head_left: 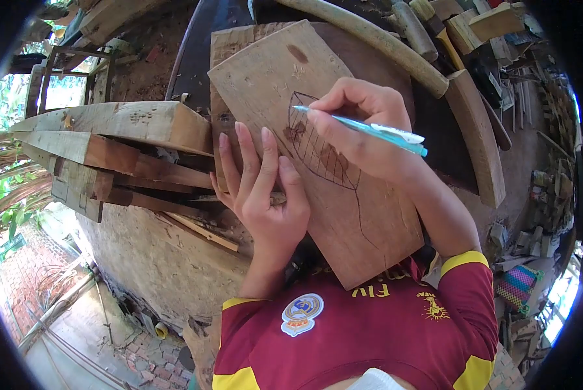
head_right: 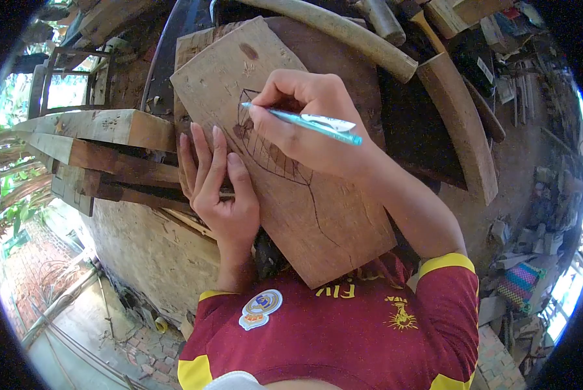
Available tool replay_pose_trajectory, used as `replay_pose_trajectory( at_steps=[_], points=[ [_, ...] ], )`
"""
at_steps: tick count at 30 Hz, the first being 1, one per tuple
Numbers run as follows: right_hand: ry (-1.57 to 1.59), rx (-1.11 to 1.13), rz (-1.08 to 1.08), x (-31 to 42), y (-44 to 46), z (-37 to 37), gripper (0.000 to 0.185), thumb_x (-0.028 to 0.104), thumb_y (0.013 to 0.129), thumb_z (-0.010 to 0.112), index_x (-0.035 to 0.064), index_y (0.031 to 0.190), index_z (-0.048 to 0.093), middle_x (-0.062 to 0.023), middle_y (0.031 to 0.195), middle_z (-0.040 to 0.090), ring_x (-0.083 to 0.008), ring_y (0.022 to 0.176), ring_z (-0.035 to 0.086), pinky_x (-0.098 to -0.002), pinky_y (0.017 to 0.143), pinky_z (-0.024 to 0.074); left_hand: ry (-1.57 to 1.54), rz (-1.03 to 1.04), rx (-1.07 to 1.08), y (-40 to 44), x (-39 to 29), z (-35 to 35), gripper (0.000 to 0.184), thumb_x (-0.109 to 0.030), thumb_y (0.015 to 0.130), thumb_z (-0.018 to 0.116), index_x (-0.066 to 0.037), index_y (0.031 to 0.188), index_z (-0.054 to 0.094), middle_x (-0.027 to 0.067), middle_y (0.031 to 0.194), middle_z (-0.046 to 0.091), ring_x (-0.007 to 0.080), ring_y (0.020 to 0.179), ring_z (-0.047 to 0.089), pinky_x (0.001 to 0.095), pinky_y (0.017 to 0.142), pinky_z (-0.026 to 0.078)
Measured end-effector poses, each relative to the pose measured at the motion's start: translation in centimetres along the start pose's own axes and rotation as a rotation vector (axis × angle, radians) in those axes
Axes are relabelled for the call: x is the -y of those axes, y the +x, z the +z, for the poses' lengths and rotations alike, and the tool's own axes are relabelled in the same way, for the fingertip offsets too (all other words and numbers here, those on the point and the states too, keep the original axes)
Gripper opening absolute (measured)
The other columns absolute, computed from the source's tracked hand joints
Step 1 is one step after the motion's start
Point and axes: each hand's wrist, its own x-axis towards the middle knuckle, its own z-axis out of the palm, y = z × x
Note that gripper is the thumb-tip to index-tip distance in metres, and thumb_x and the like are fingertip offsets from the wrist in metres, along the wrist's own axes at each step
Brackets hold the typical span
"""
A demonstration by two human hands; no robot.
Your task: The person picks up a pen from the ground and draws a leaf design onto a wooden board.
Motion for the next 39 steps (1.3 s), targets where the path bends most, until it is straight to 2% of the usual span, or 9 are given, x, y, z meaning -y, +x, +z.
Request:
replay_pose_trajectory(
  at_steps=[11, 14, 17, 20, 29, 32, 35, 39],
  points=[
    [-0.080, -0.046, 0.062, 0.7, 0.1, 0.4, 0.017, 0.012, 0.084, 0.072, -0.0033, 0.084, 0.066, -0.0117, 0.074, 0.069, -0.0092, 0.069, 0.063, -0.0267, 0.064, 0.0507, -0.018, 0.003, -0.005, 0.1, 0.3, 0.0, 0.041, -0.014, 0.089, 0.062, -0.011, 0.129, 0.068, 0.0125, 0.145, 0.055, 0.0354, 0.142, 0.040, 0.0489, 0.117, 0.014],
    [-0.007, -0.031, -0.039, -0.2, 0.1, 0.7, 0.017, 0.012, 0.084, 0.072, -0.0035, 0.084, 0.066, -0.0104, 0.072, 0.068, -0.0084, 0.067, 0.061, -0.0261, 0.063, 0.0500, -0.022, -0.005, -0.004, 0.2, 0.4, 0.0, 0.041, -0.014, 0.089, 0.062, -0.010, 0.129, 0.068, 0.0126, 0.145, 0.055, 0.0356, 0.142, 0.040, 0.0487, 0.117, 0.014],
    [-0.013, -0.083, 0.060, 0.7, 0.1, 0.7, 0.017, 0.013, 0.085, 0.072, -0.0036, 0.084, 0.067, -0.0097, 0.071, 0.068, -0.0079, 0.067, 0.060, -0.0261, 0.063, 0.0498, -0.013, 0.004, -0.005, 0.2, 0.4, 0.0, 0.041, -0.014, 0.089, 0.062, -0.010, 0.129, 0.068, 0.0125, 0.144, 0.055, 0.0356, 0.142, 0.040, 0.0483, 0.117, 0.014],
    [-0.031, -0.037, -0.006, -0.1, 0.2, 0.7, 0.017, 0.013, 0.085, 0.071, -0.0035, 0.085, 0.067, -0.0091, 0.072, 0.068, -0.0075, 0.066, 0.059, -0.0260, 0.063, 0.0495, 0.004, 0.002, -0.003, 0.3, 0.5, 0.0, 0.041, -0.014, 0.089, 0.062, -0.010, 0.129, 0.068, 0.0125, 0.144, 0.055, 0.0355, 0.142, 0.040, 0.0480, 0.117, 0.015],
    [-0.025, -0.079, 0.012, 0.0, 0.4, 0.9, 0.016, 0.013, 0.086, 0.070, -0.0031, 0.084, 0.067, -0.0080, 0.074, 0.068, -0.0068, 0.067, 0.058, -0.0250, 0.061, 0.0484, -0.013, 0.012, -0.012, 0.4, 0.8, 0.1, 0.041, -0.014, 0.088, 0.062, -0.010, 0.128, 0.068, 0.0124, 0.144, 0.055, 0.0359, 0.142, 0.041, 0.0482, 0.117, 0.017],
    [0.057, -0.074, 0.095, -0.2, 0.3, 1.2, 0.015, 0.012, 0.086, 0.071, -0.0029, 0.085, 0.068, -0.0068, 0.074, 0.069, -0.0055, 0.067, 0.058, -0.0238, 0.061, 0.0478, -0.021, 0.024, -0.016, 0.4, 1.1, 0.1, 0.041, -0.013, 0.088, 0.062, -0.010, 0.128, 0.068, 0.0125, 0.144, 0.056, 0.0359, 0.141, 0.041, 0.0480, 0.117, 0.018],
    [-0.026, -0.072, 0.041, 0.2, 0.5, 1.4, 0.014, 0.011, 0.086, 0.071, -0.0026, 0.087, 0.068, -0.0061, 0.074, 0.068, -0.0044, 0.068, 0.058, -0.0229, 0.061, 0.0476, -0.028, -0.019, -0.021, 0.5, 1.0, 0.0, 0.040, -0.013, 0.088, 0.062, -0.010, 0.128, 0.068, 0.0127, 0.144, 0.056, 0.0361, 0.141, 0.041, 0.0493, 0.117, 0.017],
    [0.046, -0.090, 0.048, -0.6, 0.5, 1.8, 0.014, 0.011, 0.086, 0.071, -0.0029, 0.087, 0.068, -0.0065, 0.075, 0.069, -0.0047, 0.069, 0.059, -0.0233, 0.062, 0.0484, -0.047, -0.006, -0.036, 0.3, 1.8, 0.4, 0.041, -0.015, 0.087, 0.064, -0.011, 0.128, 0.069, 0.0119, 0.144, 0.056, 0.0364, 0.142, 0.041, 0.0532, 0.116, 0.017]
  ],
)
